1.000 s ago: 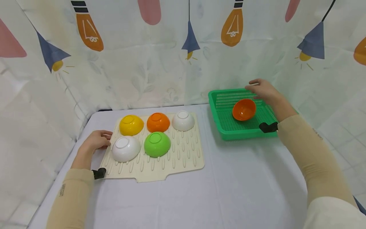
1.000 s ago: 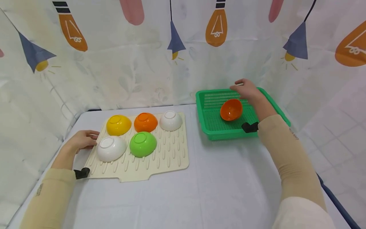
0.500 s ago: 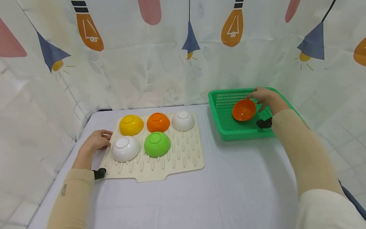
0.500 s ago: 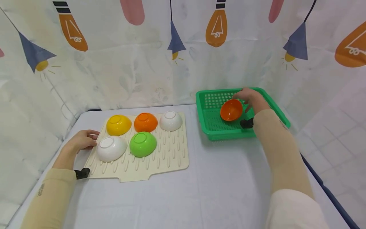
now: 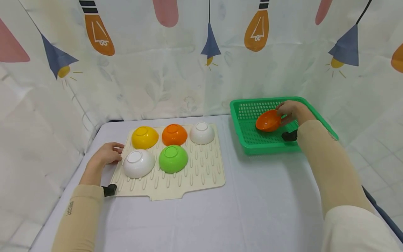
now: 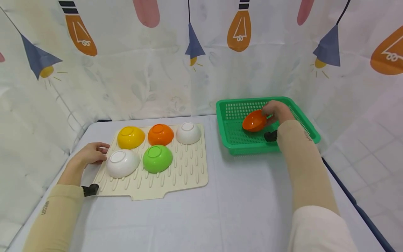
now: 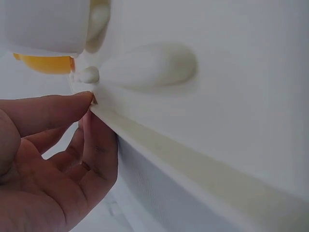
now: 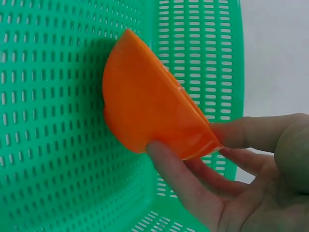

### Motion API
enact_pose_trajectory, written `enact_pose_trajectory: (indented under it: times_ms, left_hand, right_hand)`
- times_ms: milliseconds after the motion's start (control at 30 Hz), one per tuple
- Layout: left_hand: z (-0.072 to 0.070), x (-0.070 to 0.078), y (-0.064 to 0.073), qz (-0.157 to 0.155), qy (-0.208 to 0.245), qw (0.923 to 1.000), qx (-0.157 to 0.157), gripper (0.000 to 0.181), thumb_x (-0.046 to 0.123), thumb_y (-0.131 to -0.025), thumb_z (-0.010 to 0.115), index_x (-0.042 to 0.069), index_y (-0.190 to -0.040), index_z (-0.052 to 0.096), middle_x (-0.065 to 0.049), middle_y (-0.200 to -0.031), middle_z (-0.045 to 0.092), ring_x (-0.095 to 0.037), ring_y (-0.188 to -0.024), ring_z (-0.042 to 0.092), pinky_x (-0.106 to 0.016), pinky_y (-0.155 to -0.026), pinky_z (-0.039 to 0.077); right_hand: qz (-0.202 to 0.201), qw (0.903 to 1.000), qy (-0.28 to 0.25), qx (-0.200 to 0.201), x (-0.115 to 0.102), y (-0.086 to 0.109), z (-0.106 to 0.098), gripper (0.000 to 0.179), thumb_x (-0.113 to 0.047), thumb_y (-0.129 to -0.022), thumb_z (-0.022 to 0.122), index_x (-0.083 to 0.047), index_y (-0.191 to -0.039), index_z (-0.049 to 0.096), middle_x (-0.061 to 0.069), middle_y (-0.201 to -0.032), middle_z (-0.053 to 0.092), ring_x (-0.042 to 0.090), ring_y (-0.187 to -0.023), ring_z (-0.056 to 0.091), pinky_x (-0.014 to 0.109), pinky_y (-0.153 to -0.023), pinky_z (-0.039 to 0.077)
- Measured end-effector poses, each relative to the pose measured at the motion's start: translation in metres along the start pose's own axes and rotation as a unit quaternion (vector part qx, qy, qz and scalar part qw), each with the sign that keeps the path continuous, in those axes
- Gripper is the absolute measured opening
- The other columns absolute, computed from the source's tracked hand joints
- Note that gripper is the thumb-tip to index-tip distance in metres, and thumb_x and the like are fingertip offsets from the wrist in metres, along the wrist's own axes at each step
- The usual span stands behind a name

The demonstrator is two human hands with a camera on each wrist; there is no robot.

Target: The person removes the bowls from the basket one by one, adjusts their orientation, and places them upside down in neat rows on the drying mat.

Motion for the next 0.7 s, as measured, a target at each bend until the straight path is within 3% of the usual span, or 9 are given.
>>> enact_pose_trajectory:
  times_ms: [233, 500, 700]
  left_hand:
    - [-0.002, 0.001, 0.001, -0.001, 0.002, 1.0, 0.001, 0.061, -0.008, -0.087, 0.064, -0.018, -0.142, 0.038, -0.028, -0.117, 0.053, -0.017, -0.078, 0.058, -0.025, -0.066, 0.056]
    - [-0.001, 0.001, 0.003, 0.002, 0.009, 1.0, 0.0, 0.062, -0.009, -0.087, 0.064, -0.018, -0.142, 0.037, -0.029, -0.119, 0.052, -0.017, -0.08, 0.058, -0.025, -0.067, 0.056]
    - [-0.001, 0.0, 0.002, 0.003, 0.011, 0.9999, 0.002, 0.061, -0.008, -0.088, 0.063, -0.017, -0.142, 0.038, -0.028, -0.119, 0.052, -0.018, -0.082, 0.059, -0.024, -0.068, 0.057]
  right_hand:
    - [-0.011, 0.9996, 0.009, 0.025, 0.001, 0.0, -0.004, 0.059, -0.001, -0.107, 0.036, 0.008, -0.16, 0.011, 0.038, -0.16, 0.013, 0.052, -0.134, 0.046, 0.05, -0.099, 0.052]
    - [-0.062, 0.9962, -0.018, 0.057, -0.003, 0.004, -0.009, 0.061, 0.004, -0.102, 0.035, 0.011, -0.159, 0.011, 0.039, -0.154, 0.019, 0.052, -0.13, 0.046, 0.052, -0.099, 0.051]
    - [-0.091, 0.9928, -0.051, 0.059, -0.01, 0.007, -0.009, 0.064, 0.003, -0.101, 0.038, 0.006, -0.16, 0.013, 0.036, -0.152, 0.025, 0.031, -0.1, 0.066, 0.046, -0.09, 0.058]
Point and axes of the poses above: each hand's wrist, its own y-axis away from the middle knuckle, its own z-axis out of the palm, x = y × z, the point moved 9 cm from there along -y, towards the middle knuckle
